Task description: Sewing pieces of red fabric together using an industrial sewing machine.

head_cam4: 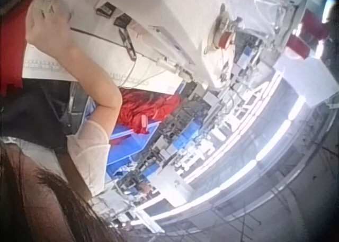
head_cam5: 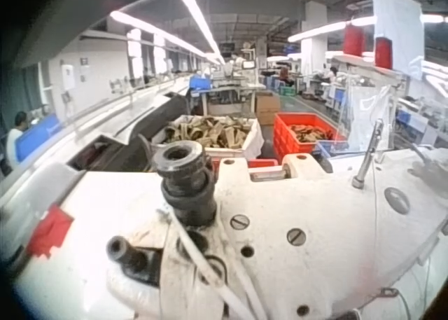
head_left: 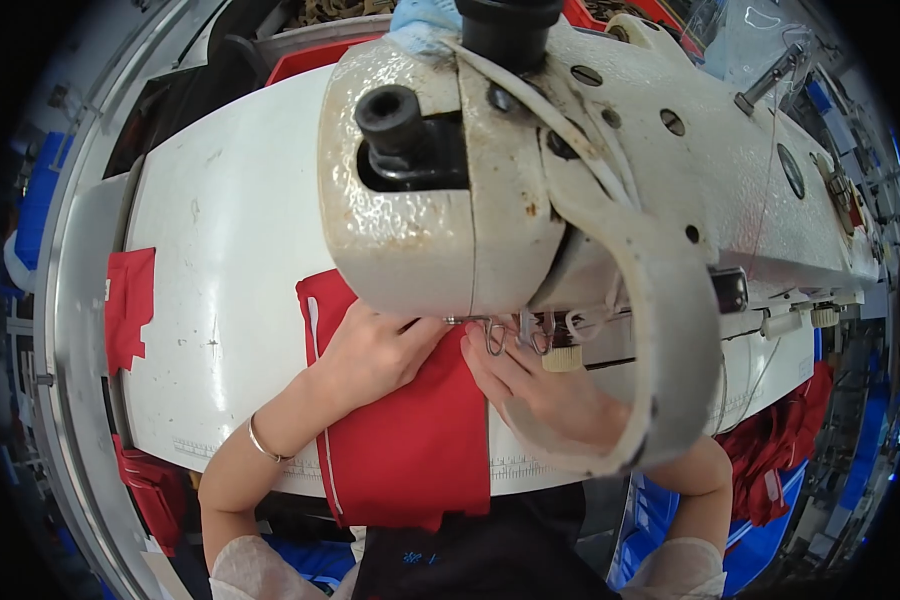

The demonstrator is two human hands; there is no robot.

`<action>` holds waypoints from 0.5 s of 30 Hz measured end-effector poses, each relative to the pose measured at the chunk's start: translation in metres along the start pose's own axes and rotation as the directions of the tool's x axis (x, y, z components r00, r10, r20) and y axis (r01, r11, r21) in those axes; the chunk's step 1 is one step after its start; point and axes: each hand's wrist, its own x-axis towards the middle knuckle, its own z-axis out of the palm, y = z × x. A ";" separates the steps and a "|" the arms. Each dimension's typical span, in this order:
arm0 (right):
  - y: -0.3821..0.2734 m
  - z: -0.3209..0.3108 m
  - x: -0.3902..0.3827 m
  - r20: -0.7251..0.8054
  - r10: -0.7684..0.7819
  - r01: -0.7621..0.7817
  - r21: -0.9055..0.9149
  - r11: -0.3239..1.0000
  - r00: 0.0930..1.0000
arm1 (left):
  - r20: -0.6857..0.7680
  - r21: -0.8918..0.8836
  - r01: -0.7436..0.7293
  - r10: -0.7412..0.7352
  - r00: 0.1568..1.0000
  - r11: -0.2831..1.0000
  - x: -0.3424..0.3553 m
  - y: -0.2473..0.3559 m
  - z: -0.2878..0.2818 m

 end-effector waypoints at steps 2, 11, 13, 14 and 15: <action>-0.001 0.000 0.000 0.086 0.024 -0.029 0.057 0.998 0.996 | 0.009 0.014 0.007 -0.007 1.000 1.000 0.000 -0.004 -0.001; -0.081 -0.026 -0.051 -0.141 -0.056 0.103 0.354 0.930 0.988 | 0.256 -0.074 0.112 -0.089 0.962 0.991 -0.048 0.091 -0.038; -0.093 -0.023 -0.055 -0.202 0.001 0.080 0.395 0.915 0.979 | 0.215 -0.126 0.126 -0.097 0.972 0.984 -0.076 0.127 -0.032; -0.095 -0.022 -0.053 -0.232 0.054 0.061 0.461 0.885 0.971 | 0.223 -0.127 0.132 -0.101 0.969 0.983 -0.087 0.133 -0.029; -0.096 -0.022 -0.050 -0.259 0.109 0.045 0.525 0.850 0.960 | 0.063 -0.023 0.037 -0.036 0.997 0.999 -0.098 0.136 -0.023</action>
